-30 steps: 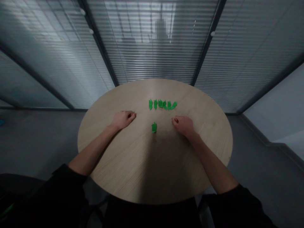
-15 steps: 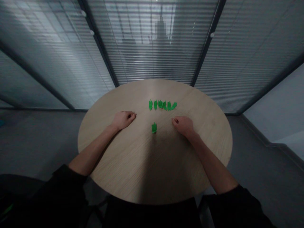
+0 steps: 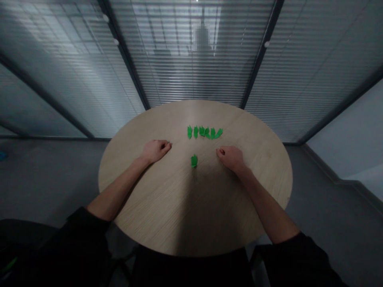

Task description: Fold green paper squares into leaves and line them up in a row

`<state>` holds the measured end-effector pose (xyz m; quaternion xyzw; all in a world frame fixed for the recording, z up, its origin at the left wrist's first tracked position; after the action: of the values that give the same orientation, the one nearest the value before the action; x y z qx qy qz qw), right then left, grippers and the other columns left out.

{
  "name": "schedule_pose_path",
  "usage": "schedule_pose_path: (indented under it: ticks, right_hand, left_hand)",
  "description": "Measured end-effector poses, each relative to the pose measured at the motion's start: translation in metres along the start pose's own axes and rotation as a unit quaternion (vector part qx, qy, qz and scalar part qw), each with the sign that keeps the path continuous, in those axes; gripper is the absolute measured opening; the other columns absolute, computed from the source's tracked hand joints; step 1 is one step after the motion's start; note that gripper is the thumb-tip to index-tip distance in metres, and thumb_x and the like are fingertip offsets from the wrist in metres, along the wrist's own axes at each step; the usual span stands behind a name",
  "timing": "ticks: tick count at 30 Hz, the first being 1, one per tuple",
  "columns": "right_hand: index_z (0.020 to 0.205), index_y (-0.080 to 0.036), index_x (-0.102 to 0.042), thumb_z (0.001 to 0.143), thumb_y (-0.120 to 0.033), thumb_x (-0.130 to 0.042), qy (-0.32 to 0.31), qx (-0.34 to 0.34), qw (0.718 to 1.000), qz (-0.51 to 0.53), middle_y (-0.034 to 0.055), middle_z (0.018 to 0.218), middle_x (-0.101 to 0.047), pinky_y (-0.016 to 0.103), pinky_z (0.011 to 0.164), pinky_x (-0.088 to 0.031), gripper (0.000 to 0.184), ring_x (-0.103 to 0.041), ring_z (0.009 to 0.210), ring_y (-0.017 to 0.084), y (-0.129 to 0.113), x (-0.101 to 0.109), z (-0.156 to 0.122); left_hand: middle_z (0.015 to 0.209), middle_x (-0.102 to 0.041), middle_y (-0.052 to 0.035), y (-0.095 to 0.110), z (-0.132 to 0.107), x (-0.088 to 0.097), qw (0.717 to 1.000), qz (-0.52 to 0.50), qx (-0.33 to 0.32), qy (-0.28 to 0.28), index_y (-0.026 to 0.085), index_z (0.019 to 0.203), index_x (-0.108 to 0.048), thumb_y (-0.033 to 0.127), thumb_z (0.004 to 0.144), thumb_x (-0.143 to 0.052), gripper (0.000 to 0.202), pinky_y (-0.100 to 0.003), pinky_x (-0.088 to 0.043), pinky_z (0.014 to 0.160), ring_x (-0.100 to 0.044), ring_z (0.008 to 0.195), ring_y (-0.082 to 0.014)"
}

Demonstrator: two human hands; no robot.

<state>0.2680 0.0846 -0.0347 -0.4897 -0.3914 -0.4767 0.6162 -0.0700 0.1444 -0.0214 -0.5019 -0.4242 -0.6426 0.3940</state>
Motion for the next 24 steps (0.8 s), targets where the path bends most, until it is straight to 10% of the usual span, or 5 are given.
schedule_pose_path:
  ticks: [24]
  right_hand:
    - [0.062, -0.021, -0.047, 0.096, -0.045, -0.047, -0.007, -0.005, 1.0, -0.005, 0.0041, 0.066, -0.057, 0.031, 0.06, -0.022, 0.041, -0.042, 0.062, 0.017, 0.0007, -0.0009, 0.0002]
  left_hand:
    - [0.087, -0.076, -0.0119, 0.0001, 0.0004, -0.0005, 1.0, 0.003, 0.001, 0.002, 0.018, 0.088, -0.074, 0.047, 0.104, -0.04, 0.048, -0.033, -0.041, 0.067, -0.067, 0.08, -0.0256]
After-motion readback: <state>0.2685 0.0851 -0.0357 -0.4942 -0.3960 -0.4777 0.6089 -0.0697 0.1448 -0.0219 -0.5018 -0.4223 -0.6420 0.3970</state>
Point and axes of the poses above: each hand's wrist, its own z-axis towards the middle knuckle, its own x-axis out of the back of the hand, y = z × x, the point moved 3 cm from there along z, towards the middle knuckle
